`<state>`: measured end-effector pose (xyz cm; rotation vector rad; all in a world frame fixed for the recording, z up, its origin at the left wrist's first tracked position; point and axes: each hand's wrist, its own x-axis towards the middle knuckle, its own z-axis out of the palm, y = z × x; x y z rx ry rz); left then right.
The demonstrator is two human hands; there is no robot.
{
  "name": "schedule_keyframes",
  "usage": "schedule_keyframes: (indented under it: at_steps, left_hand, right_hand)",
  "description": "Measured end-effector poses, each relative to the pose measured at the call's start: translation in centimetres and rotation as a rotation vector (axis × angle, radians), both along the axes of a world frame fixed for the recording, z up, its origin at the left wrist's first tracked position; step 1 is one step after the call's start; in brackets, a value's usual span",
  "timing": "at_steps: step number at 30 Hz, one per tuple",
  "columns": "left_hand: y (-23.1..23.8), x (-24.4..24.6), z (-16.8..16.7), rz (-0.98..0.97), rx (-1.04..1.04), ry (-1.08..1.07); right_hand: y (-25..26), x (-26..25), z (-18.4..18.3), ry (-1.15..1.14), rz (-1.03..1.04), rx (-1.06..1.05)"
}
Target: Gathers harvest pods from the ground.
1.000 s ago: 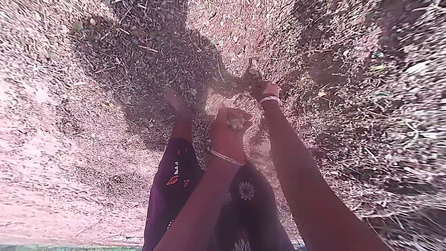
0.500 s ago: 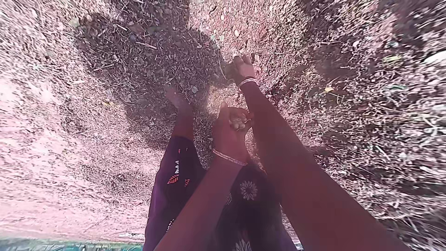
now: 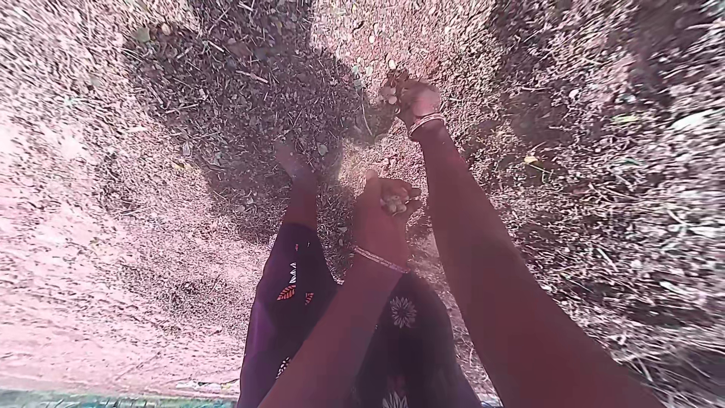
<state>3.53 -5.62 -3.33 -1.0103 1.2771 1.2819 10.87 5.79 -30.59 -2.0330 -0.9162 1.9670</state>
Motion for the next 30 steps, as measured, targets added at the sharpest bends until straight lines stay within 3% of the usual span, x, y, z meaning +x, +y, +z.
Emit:
schedule_keyframes:
  at_steps: [3, 6, 8, 9, 11, 14, 15, 18, 20, 26, 30]
  left_hand:
    - [0.1, -0.1, 0.0, 0.007, -0.010, 0.003]
    - [0.1, -0.1, 0.0, -0.002, -0.030, -0.006]
    - [0.2, -0.2, -0.1, -0.007, -0.038, -0.004]
    - [0.3, -0.4, -0.1, 0.000, -0.043, -0.001]
    - [0.7, -0.8, -0.1, 0.015, -0.072, 0.014]
    - [0.8, -1.4, -0.2, 0.028, -0.111, 0.028]
    - [0.9, -1.6, -0.3, 0.032, -0.126, 0.030]
    - [1.0, -2.1, -0.5, 0.049, -0.175, 0.031]
    - [1.4, -2.5, -0.4, 0.075, -0.201, 0.029]
    - [2.0, -3.1, 0.1, 0.105, -0.164, 0.066]
    - [1.7, -2.5, -0.2, 0.087, -0.195, 0.032]
  right_hand:
    - [2.6, -2.4, -1.4, -0.228, 0.335, 0.159]
    - [4.6, -4.9, -1.4, -0.520, 0.941, 0.175]
    - [4.4, -6.1, -0.8, -0.601, 1.119, 0.156]
    - [4.4, -6.5, -0.3, -0.620, 1.067, 0.144]
    - [4.3, -7.0, 0.1, -0.561, 0.756, 0.153]
    - [3.6, -8.0, -1.3, -0.260, 0.356, 0.211]
    - [3.6, -8.7, -1.5, -0.231, 0.373, 0.209]
    - [4.6, -10.5, -1.4, -0.376, 0.814, 0.229]
    - [4.9, -11.8, -1.5, -0.430, 0.980, 0.239]
    - [5.0, -10.7, -1.0, -0.369, 0.723, 0.208]
    - [5.2, -11.8, -1.7, -0.350, 0.858, 0.205]
